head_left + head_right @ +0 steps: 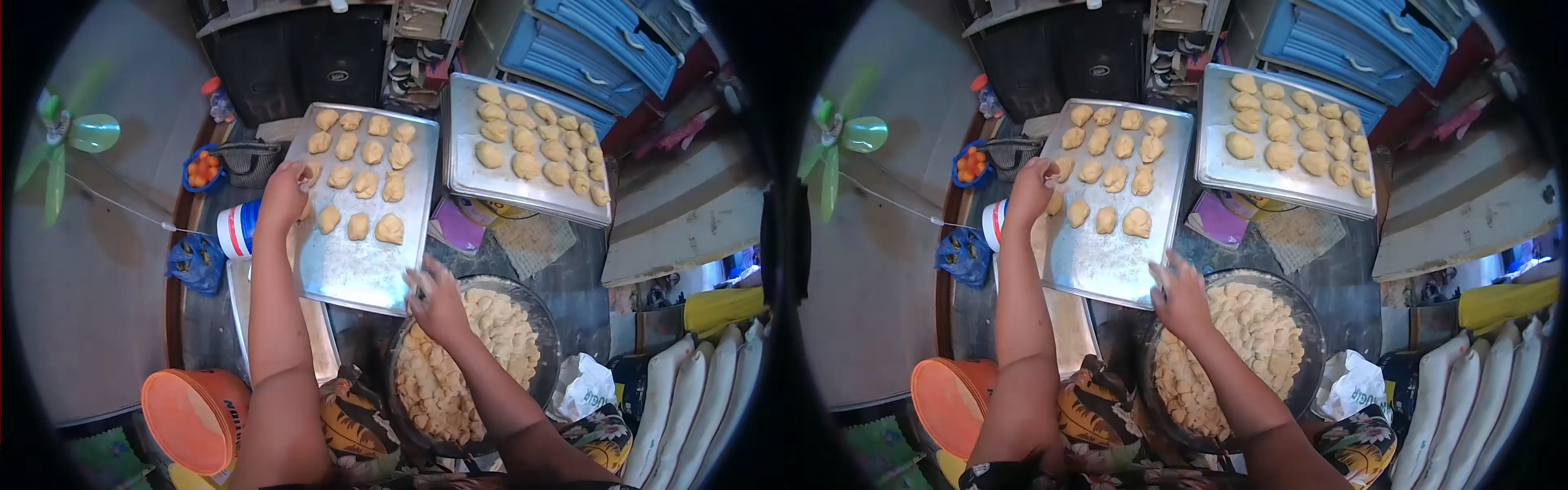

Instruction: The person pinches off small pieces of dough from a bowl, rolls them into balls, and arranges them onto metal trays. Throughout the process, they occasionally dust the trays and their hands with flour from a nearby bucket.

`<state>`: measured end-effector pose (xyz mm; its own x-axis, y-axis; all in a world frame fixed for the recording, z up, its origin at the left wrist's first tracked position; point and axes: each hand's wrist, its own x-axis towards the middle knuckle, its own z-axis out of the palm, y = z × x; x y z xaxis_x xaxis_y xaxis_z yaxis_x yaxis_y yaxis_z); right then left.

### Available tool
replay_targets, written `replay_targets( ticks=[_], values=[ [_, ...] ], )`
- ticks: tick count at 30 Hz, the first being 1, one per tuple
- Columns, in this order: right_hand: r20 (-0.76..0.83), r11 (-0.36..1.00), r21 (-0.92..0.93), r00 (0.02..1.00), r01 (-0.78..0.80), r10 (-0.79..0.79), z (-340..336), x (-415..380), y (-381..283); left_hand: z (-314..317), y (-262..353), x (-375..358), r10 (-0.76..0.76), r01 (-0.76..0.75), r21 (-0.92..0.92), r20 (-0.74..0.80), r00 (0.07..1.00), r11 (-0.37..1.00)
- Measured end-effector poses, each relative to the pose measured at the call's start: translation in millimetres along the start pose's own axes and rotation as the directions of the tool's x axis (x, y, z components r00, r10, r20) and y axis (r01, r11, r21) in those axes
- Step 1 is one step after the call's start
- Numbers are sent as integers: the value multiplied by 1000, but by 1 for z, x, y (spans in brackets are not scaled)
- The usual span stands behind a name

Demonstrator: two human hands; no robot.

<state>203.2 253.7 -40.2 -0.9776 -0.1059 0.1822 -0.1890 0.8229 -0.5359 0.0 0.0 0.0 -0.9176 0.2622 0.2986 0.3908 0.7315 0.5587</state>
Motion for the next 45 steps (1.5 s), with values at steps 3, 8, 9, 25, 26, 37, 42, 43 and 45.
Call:
replay_targets(
  ticks=[3,8,9,25,26,37,42,43,45],
  values=[
    [323,997,-64,945,-31,50,-34,-62,3,-36,13,-9,98,-58,160,-253,962,985],
    [782,955,-288,594,72,191,-84,-200,17,-57,42,-62,-153,158,22,-150,977,987],
    [827,957,-286,518,51,219,-94,-219,11,-55,51,-74,-114,121,57,-123,986,991],
    [595,972,-233,787,-28,165,-123,-307,8,-24,226,-222,-102,3,184,528,843,983],
    [619,981,-176,765,-82,175,-124,-299,0,-18,219,-217,-125,26,197,515,848,980],
    [28,994,36,994,103,-104,-49,-4,-71,29,186,-179,-282,195,205,629,724,959],
    [78,999,36,997,10,-13,19,153,-84,65,222,-194,-234,136,191,774,589,972],
    [116,996,-51,991,77,-70,32,171,-85,81,224,-201,-191,80,179,776,601,981],
    [171,980,-125,977,152,-130,56,184,-92,98,230,-203,-132,43,130,812,569,991]
  ],
)
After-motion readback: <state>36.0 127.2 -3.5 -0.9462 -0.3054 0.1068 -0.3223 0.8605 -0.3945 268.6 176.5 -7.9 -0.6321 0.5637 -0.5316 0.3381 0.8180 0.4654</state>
